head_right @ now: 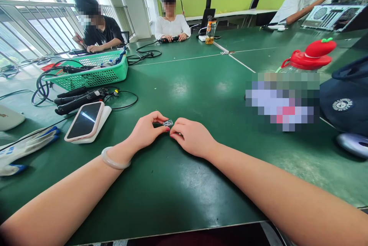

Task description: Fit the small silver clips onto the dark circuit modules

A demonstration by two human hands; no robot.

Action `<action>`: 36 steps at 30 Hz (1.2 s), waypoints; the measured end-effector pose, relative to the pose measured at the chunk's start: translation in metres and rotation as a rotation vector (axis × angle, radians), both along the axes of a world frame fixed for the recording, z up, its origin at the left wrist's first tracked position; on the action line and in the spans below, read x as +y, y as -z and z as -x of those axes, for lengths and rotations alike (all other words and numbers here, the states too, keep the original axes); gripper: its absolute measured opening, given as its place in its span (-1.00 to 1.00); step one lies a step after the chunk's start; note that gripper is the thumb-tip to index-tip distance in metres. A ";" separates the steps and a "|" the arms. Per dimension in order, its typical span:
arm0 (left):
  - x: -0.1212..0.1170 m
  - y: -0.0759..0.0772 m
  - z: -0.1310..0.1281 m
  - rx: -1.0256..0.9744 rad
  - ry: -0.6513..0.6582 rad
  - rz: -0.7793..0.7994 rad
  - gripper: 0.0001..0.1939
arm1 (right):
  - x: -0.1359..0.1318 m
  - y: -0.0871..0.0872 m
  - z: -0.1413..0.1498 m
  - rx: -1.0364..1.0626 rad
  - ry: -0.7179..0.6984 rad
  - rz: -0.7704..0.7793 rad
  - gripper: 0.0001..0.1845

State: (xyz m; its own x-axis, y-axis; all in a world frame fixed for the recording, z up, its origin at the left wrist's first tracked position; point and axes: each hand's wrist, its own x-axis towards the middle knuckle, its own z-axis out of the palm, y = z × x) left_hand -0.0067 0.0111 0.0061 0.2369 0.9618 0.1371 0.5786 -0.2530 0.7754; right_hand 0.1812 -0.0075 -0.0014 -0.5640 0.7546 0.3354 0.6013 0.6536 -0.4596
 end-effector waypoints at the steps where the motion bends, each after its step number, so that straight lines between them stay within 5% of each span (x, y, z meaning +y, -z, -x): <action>1: 0.000 0.000 0.000 -0.017 0.017 0.004 -0.81 | 0.001 -0.001 -0.001 0.071 0.035 0.010 -0.86; 6: -0.003 -0.001 -0.004 -0.136 0.112 0.074 -0.75 | 0.003 -0.006 -0.003 0.341 0.196 0.054 -0.90; 19: -0.005 -0.004 -0.006 -0.368 0.168 0.215 -0.74 | 0.004 -0.006 -0.004 0.427 0.159 0.079 -0.93; 30: -0.005 -0.004 -0.005 -0.528 0.200 0.313 -0.67 | -0.002 -0.006 -0.008 0.252 0.150 -0.275 -0.83; 36: -0.005 -0.003 -0.002 -0.495 0.224 0.267 -0.69 | -0.002 -0.006 -0.010 0.177 0.133 -0.325 -0.77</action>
